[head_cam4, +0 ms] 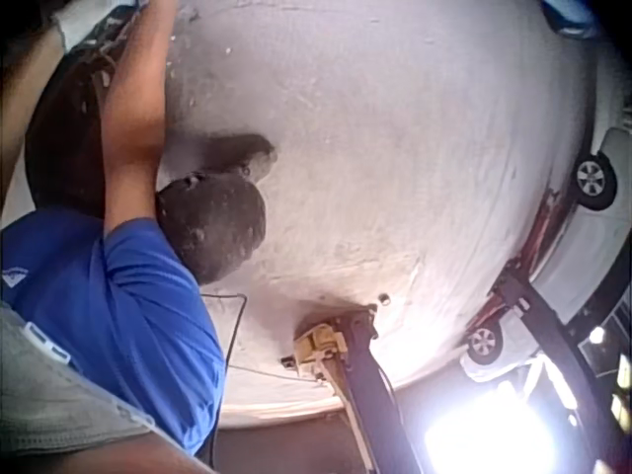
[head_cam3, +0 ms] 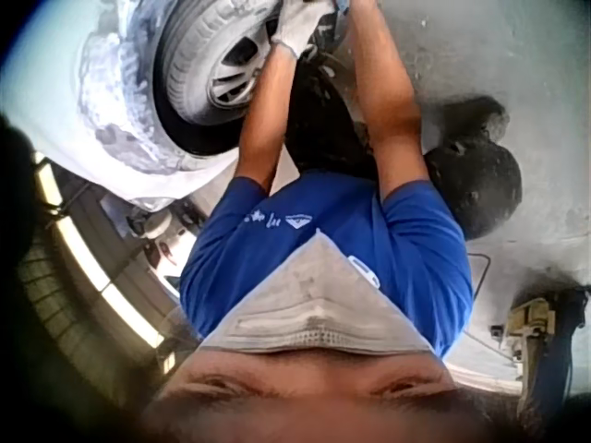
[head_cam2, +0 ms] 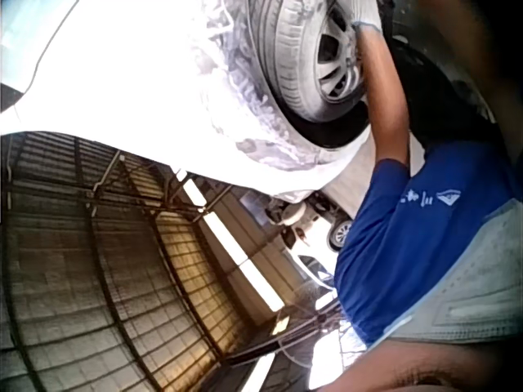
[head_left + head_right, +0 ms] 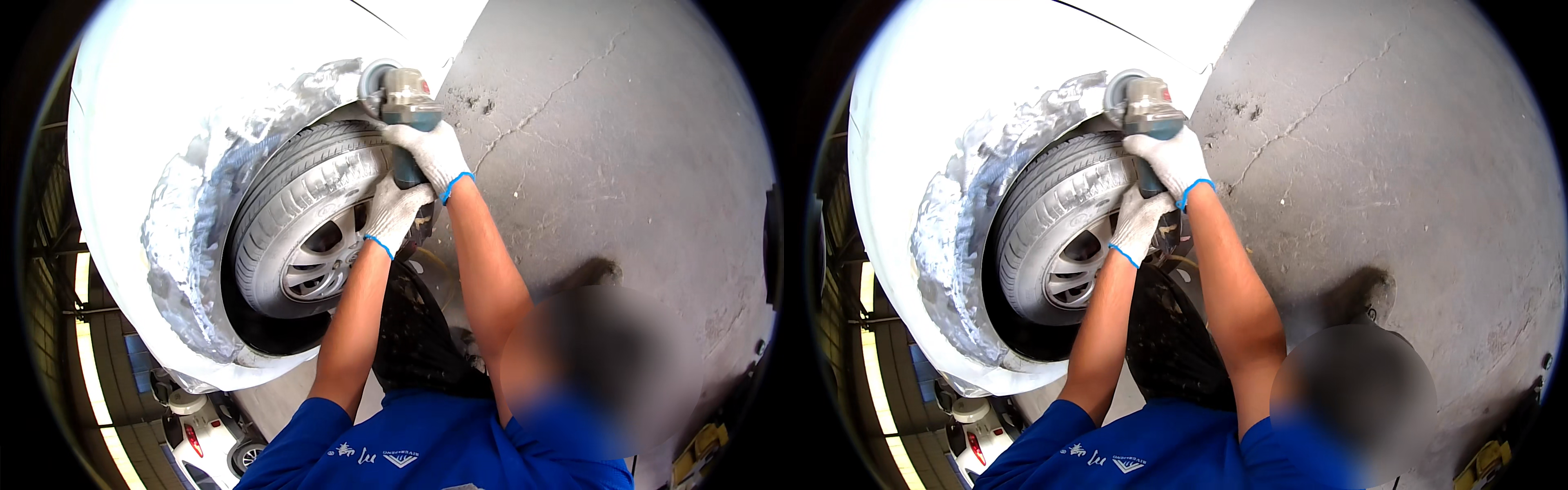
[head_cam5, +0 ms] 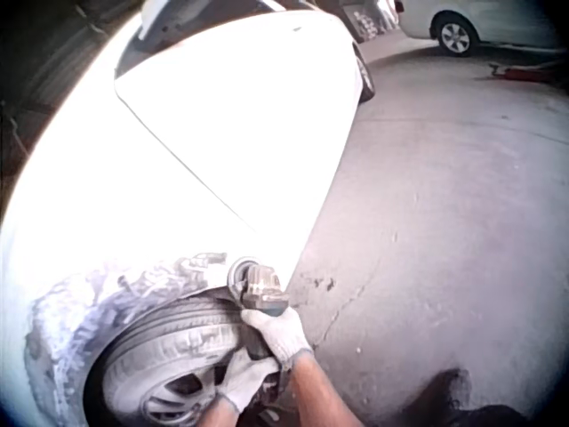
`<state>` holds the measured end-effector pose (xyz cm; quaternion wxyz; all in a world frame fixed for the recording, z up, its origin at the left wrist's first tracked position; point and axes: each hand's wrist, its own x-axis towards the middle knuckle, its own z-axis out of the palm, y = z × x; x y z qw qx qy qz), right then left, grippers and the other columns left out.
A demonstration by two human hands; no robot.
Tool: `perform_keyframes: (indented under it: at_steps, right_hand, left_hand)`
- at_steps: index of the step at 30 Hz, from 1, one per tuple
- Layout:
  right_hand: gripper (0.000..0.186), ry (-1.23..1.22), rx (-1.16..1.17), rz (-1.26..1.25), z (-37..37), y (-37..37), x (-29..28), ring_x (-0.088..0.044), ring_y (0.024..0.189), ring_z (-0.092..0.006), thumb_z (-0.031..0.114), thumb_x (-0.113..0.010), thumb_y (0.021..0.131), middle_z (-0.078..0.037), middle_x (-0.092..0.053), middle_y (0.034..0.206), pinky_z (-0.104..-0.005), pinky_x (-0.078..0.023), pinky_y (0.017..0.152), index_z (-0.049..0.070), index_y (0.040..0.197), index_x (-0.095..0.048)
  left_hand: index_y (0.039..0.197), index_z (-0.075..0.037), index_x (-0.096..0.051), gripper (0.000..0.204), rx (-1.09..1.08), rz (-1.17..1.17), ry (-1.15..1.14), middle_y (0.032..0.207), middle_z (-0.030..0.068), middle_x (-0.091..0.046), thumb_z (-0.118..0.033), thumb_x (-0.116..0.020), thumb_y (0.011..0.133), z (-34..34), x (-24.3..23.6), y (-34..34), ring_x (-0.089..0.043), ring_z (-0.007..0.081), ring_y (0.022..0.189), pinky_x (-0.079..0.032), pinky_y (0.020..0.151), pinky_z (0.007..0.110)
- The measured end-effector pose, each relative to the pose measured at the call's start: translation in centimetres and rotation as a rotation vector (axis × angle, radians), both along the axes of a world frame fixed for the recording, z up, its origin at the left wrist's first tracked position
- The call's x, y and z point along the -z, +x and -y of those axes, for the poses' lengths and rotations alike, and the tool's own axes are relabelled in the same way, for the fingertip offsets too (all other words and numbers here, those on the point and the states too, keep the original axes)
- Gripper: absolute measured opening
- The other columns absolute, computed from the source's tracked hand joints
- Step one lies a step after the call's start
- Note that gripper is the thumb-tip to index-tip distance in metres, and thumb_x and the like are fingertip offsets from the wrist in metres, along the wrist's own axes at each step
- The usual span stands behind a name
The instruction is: The person sands the front fender of a white car using an angle grinder, then switches to a hammer to tap the panel near the wheel arch. The work is performed in a garage with other vehicles visible.
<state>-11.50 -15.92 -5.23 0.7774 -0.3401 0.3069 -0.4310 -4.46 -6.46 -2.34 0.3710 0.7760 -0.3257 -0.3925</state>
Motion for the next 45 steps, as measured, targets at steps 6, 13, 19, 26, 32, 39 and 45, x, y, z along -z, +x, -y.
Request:
perform_keyframes:
  at_steps: [6, 13, 19, 26, 32, 39, 45]
  right_hand:
    - [0.058, -0.322, -0.035, -0.125, -1.0, -0.2, -5.4, -0.069, 0.1, -0.024, 0.028, -0.081, 0.069, -0.016, -0.073, 0.109, -0.0339, -0.052, 0.095, 0.0, 0.118, -0.066]
    - [0.043, 0.062, -0.038, -0.001, 1.4, -0.3, -0.5, -0.068, 0.079, -0.0148, 0.023, -0.081, 0.071, -0.01, -0.073, 0.093, -0.0309, -0.056, 0.073, -0.003, 0.105, -0.072]
    - [0.071, -0.332, -0.127, -0.097, -1.1, -0.2, -7.3, -0.069, 0.104, -0.0256, 0.029, -0.08, 0.066, -0.018, -0.071, 0.114, -0.0344, -0.053, 0.096, 0.0, 0.127, -0.061]
    - [0.048, -0.296, -0.039, 0.001, -0.7, 0.2, -5.5, -0.067, 0.088, -0.0164, 0.026, -0.082, 0.071, -0.01, -0.073, 0.098, -0.0317, -0.055, 0.083, 0.0, 0.109, -0.07]
    - [0.049, 0.047, -0.014, -0.056, 0.5, -0.6, -0.4, -0.069, 0.084, -0.0178, 0.025, -0.081, 0.069, -0.012, -0.074, 0.095, -0.0315, -0.055, 0.079, -0.003, 0.107, -0.072]
    - [0.057, -0.35, -0.051, -0.166, -1.4, 0.1, -6.5, -0.07, 0.1, -0.0264, 0.029, -0.08, 0.067, -0.017, -0.073, 0.108, -0.0342, -0.052, 0.094, -0.001, 0.114, -0.067]
    - [0.051, -0.214, 0.021, -0.152, -0.7, -0.7, -5.6, -0.068, 0.082, -0.0141, 0.031, -0.081, 0.07, -0.01, -0.074, 0.093, -0.0301, -0.055, 0.078, 0.0, 0.11, -0.072]
  left_hand:
    - [0.112, 0.003, -0.066, 0.048, -0.019, 0.104, -0.399, 0.099, 0.0087, -0.072, -0.015, -0.082, 0.07, -0.8, 0.1, 1.5, -0.069, 0.0159, 0.087, -0.054, 0.079, 0.03]
    - [0.099, 0.0, -0.068, 0.038, 0.06, 0.132, -0.034, 0.084, 0.0044, -0.068, -0.022, -0.079, 0.07, 1.0, -0.3, 0.1, -0.062, 0.0123, 0.075, -0.049, 0.069, 0.03]
    - [0.124, 0.004, -0.058, 0.064, -0.091, 0.028, -0.444, 0.111, 0.0104, -0.07, -0.013, -0.085, 0.069, -1.7, 0.2, 2.4, -0.068, 0.019, 0.1, -0.055, 0.085, 0.033]
    - [0.118, 0.001, -0.063, 0.057, -0.013, 0.091, -0.271, 0.103, 0.0068, -0.07, -0.016, -0.085, 0.068, -0.9, -0.6, 2.1, -0.067, 0.0156, 0.094, -0.054, 0.082, 0.031]
    - [0.117, 0.0, -0.063, 0.05, 0.074, 0.154, 0.043, 0.102, 0.0066, -0.069, -0.022, -0.077, 0.074, 0.1, 0.3, -0.1, -0.063, 0.015, 0.093, -0.05, 0.083, 0.032]
    - [0.136, 0.002, -0.051, 0.062, -0.036, 0.017, -0.211, 0.121, 0.008, -0.063, -0.01, -0.073, 0.079, -2.0, -1.9, 0.4, -0.061, 0.0168, 0.107, -0.049, 0.093, 0.033]
    - [0.111, 0.005, -0.065, 0.045, -0.058, -0.082, -0.208, 0.099, 0.0105, -0.071, -0.012, -0.076, 0.071, -1.1, -1.1, 0.1, -0.068, 0.016, 0.086, -0.054, 0.076, 0.031]
